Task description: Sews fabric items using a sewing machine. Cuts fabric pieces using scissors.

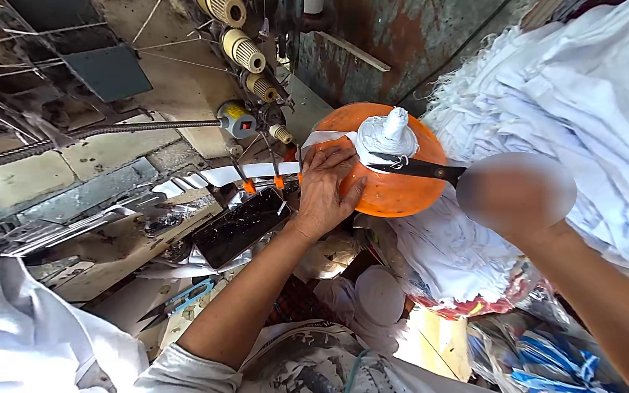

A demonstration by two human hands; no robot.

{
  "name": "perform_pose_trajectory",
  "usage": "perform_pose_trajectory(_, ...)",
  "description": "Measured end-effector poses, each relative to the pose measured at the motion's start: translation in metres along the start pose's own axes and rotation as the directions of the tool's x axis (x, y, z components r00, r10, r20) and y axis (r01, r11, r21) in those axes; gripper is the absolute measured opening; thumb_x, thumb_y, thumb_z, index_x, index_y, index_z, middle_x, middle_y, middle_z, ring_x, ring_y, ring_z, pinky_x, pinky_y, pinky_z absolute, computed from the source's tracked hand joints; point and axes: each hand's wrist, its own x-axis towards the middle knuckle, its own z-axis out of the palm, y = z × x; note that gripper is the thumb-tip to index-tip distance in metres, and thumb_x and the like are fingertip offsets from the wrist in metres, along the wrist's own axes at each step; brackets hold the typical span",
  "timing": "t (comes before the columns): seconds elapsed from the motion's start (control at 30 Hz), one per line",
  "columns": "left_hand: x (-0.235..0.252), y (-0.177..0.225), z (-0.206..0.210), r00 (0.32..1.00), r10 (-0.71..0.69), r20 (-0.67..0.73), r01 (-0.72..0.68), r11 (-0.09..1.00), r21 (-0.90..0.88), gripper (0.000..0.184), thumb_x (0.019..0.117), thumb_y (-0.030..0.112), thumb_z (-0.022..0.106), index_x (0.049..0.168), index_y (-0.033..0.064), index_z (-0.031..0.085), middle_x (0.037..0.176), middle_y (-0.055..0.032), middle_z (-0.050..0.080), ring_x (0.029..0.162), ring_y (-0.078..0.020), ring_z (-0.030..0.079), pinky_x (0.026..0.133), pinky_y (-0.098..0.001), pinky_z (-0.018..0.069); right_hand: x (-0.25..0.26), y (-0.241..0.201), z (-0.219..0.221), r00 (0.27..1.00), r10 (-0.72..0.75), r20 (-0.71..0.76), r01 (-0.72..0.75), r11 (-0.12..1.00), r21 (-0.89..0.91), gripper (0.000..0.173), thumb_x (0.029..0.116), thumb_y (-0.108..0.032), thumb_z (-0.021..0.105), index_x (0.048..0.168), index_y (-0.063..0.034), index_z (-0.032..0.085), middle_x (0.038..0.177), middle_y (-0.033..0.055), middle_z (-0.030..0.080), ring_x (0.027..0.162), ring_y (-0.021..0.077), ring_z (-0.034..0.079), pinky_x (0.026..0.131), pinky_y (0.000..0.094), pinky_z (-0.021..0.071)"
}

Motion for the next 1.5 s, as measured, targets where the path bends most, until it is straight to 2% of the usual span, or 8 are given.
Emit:
perform_pose_trajectory(0.1,0.000,0.000,-0.001,1.000,-0.002,0.001,0.002,1.000,-0.007,0.040,0.0978,0.032,0.057,0.120,0.0043,0.075,0.134,-0.0100,0.068,0.137,-0.0312,0.054,0.121,-0.0569,0.0233,0.007,-0.004,0.004,1.000,0.001,0.017,-0.002,1.000,0.021,0.023,0.0934,-0.010,0.060,0.084,0.0093,0.054,0.077,0.0278,0.057,0.070,0.0486,0.063,0.052,0.0524,0.0474)
perform_pose_trajectory(0.33,0.001,0.001,0.000,1.000,0.001,-0.007,-0.001,1.000,-0.001,0.038,0.0967,0.031,0.058,0.117,0.0038,0.076,0.133,-0.0107,0.068,0.136,-0.0323,0.054,0.121,-0.0587,0.0221,0.006,-0.008,-0.005,0.995,0.019,0.095,-0.028,0.995,0.098,0.024,0.0721,-0.007,0.073,0.081,0.0094,0.056,0.074,0.0264,0.058,0.068,0.0483,0.065,0.047,0.0514,0.0467)
perform_pose_trajectory(0.67,0.001,0.003,-0.003,1.000,0.005,0.009,-0.005,1.000,0.012,0.039,0.0973,0.030,0.058,0.119,0.0035,0.075,0.133,-0.0122,0.068,0.136,-0.0332,0.054,0.121,-0.0584,0.0237,0.005,-0.015,-0.016,0.984,0.040,0.171,-0.061,0.991,0.122,0.016,0.0792,0.001,0.069,0.078,0.0100,0.056,0.069,0.0268,0.057,0.062,0.0481,0.064,0.044,0.0519,0.0459)
perform_pose_trajectory(0.77,0.000,0.002,-0.002,1.000,0.013,0.012,-0.013,1.000,0.012,0.039,0.0980,0.032,0.057,0.119,0.0041,0.075,0.134,-0.0116,0.068,0.136,-0.0324,0.053,0.121,-0.0583,0.0231,0.008,-0.018,-0.022,0.979,0.096,0.181,-0.112,0.991,0.076,0.027,0.0714,0.000,0.079,0.083,0.0108,0.057,0.077,0.0287,0.059,0.070,0.0502,0.065,0.048,0.0543,0.0473)
perform_pose_trajectory(0.87,-0.001,0.001,-0.001,1.000,0.016,0.009,-0.017,1.000,0.009,0.040,0.0990,0.033,0.056,0.119,0.0048,0.075,0.134,-0.0103,0.068,0.136,-0.0319,0.054,0.121,-0.0582,0.0235,0.007,-0.021,-0.020,0.985,0.095,0.142,-0.102,0.994,0.039,0.033,0.0724,-0.014,0.078,0.082,0.0093,0.057,0.077,0.0276,0.058,0.070,0.0491,0.064,0.049,0.0536,0.0465)
perform_pose_trajectory(1.03,-0.001,0.000,0.000,1.000,0.019,0.005,-0.019,1.000,0.003,0.038,0.0983,0.034,0.056,0.111,0.0049,0.078,0.133,-0.0089,0.069,0.137,-0.0313,0.054,0.122,-0.0587,0.0222,0.013,-0.030,-0.013,0.982,0.120,0.143,-0.124,0.992,0.019,0.031,0.0693,-0.006,0.080,0.084,0.0107,0.058,0.077,0.0286,0.058,0.071,0.0496,0.064,0.051,0.0536,0.0476)
perform_pose_trajectory(1.37,-0.002,0.000,0.003,1.000,0.007,-0.029,-0.007,1.000,-0.007,0.041,0.0966,0.034,0.057,0.118,0.0060,0.077,0.131,-0.0088,0.071,0.134,-0.0318,0.057,0.120,-0.0579,0.0247,0.009,-0.035,-0.012,0.982,0.110,0.157,-0.119,0.992,0.052,0.017,0.0845,-0.003,0.066,0.080,0.0106,0.057,0.070,0.0271,0.057,0.064,0.0485,0.064,0.045,0.0507,0.0456)
perform_pose_trajectory(1.5,-0.004,0.000,0.000,1.000,0.022,0.003,-0.022,1.000,-0.007,0.040,0.0982,0.035,0.056,0.118,0.0063,0.076,0.134,-0.0087,0.069,0.137,-0.0323,0.054,0.121,-0.0594,0.0218,0.012,-0.030,-0.019,0.973,0.135,0.188,-0.149,0.987,0.062,0.028,0.0725,-0.005,0.078,0.083,0.0108,0.058,0.076,0.0289,0.058,0.070,0.0505,0.064,0.050,0.0548,0.0471)
